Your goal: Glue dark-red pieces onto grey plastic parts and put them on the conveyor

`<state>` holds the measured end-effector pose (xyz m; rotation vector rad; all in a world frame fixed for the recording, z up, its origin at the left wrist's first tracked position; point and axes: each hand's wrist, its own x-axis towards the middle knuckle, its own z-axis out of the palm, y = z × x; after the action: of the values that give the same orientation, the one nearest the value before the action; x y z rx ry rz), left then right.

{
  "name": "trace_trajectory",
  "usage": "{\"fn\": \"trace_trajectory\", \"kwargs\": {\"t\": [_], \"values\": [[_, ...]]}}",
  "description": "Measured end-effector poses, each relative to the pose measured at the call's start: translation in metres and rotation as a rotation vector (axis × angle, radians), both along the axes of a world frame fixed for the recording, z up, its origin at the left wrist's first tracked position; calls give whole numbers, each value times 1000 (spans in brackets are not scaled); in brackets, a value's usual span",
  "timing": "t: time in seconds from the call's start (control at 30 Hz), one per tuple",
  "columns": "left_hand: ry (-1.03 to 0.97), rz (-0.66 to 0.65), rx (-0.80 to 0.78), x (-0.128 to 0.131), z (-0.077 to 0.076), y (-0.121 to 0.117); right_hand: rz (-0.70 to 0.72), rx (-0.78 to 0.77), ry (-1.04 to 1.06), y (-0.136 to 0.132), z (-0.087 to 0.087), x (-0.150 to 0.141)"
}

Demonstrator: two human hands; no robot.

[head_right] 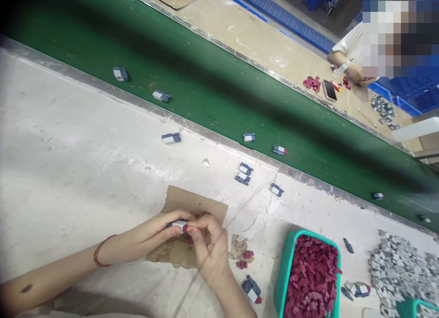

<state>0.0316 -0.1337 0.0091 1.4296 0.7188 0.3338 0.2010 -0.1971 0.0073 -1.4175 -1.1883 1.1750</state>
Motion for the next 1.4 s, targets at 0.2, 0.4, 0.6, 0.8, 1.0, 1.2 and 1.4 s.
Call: {"fn": "trace_trajectory", "kwargs": {"t": [0.2,0.4,0.6,0.8,1.0,1.2,1.4], "values": [[64,-57,114,1,4,1,-27,-65,93,1,-1,2],[155,-185,361,1,2,0,-50,-129,145,-4,8,4],[126,-286,505,20,7,7,-130,-127,50,-16,26,17],[237,-284,671,61,21,65,-442,-24,-703,-63,55,100],[507,11,964,105,-4,159,-393,-176,-1079,-109,47,158],[558,92,1076,146,-25,186,-378,-166,-992,-119,37,165],[399,-57,1083,206,-19,164,-412,-162,-825,-124,44,172]]}}
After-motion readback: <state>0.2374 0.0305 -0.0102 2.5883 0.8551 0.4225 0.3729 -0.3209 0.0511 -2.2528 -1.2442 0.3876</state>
